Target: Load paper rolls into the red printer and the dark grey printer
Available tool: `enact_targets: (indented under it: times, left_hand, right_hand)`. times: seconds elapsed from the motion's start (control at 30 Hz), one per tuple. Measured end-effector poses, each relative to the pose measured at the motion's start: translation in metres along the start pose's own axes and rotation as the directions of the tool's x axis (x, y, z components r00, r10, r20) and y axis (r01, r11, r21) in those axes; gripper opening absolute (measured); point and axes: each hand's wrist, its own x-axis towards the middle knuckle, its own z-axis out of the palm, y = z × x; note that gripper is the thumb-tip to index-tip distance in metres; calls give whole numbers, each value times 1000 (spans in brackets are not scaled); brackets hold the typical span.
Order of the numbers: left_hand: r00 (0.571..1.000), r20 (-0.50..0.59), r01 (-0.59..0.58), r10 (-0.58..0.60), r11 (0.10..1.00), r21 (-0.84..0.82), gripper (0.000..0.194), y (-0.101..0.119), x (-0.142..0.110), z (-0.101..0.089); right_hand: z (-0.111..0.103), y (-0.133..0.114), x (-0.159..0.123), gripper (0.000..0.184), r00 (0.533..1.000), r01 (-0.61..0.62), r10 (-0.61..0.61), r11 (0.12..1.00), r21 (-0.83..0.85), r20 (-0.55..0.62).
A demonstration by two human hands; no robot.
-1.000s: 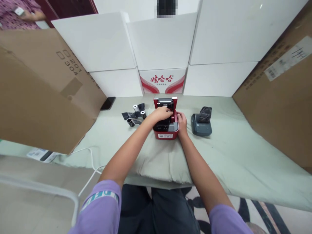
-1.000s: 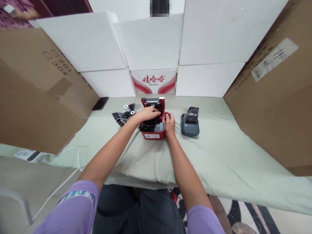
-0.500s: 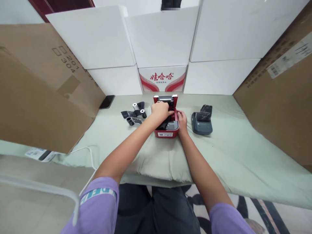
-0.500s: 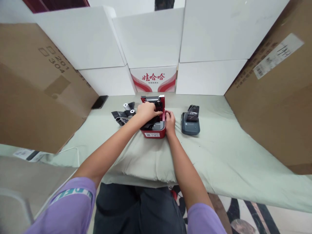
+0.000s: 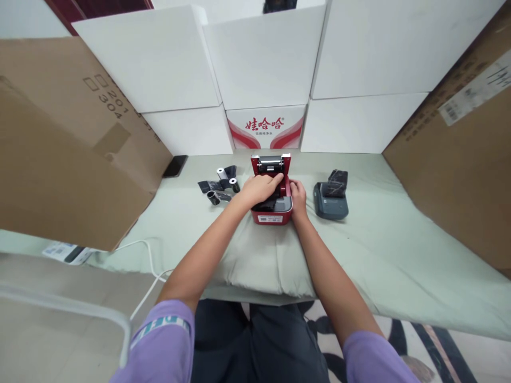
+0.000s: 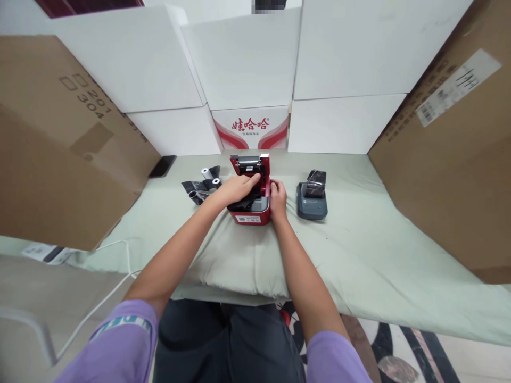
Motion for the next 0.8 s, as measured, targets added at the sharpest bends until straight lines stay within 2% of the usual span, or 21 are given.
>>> enact_targets:
  times: [0.07,0.13,0.2,0.27,0.3,0.37,0.5,0.6,0.7,0.73,0.8]
  left_hand:
    - [997,-3,-71,72,980,-185,63,-10,-24,-8]
    - [983,-18,-183,185,947,-264,57,-20,-49,-10]
    - [961,-116,-269,250,943,-198,56,-27,-67,-3]
    - [928,-259,-296,268,952,-76,38,-30,-77,10]
    - [906,-322,-295,274,955,-17,33,-30,-79,17]
    - [866,-399,-297,303,952,79,34,-27,-81,32]
    - [793,-461,-350,399,917,193,40,-24,-83,50]
    - [723,-527,-378,446,894,238,38,-30,-86,63]
    - [629,-611,-404,481,874,271,38,-39,-84,82]
    - [608,-635,-403,476,875,269,39,-42,-83,88]
    - [599,-660,-396,454,884,249,40,-44,-80,99]
  right_hand:
    - [0,0,0,32,1000,1,-1,1000,0,3]
    - [0,1,0,32,1000,-3,3,1000,-7,0]
    - [0,2,0,32,1000,-5,5,1000,-15,-3]
    - [0,3,0,32,1000,-4,4,1000,-24,-3]
    - [-1,3,0,32,1000,-1,1,1000,-27,-2]
    - [-1,2,0,33,1000,3,-3,1000,-28,-1]
    - [-1,-2,0,35,999,32,-32,999,9,20]
    - [-2,-3,2,43,994,60,-65,997,56,89]
    - [-6,-2,7,54,984,46,-66,991,124,164]
    - [-7,-2,8,57,980,35,-62,989,144,187]
    - [-8,-3,10,61,970,15,-56,985,172,235]
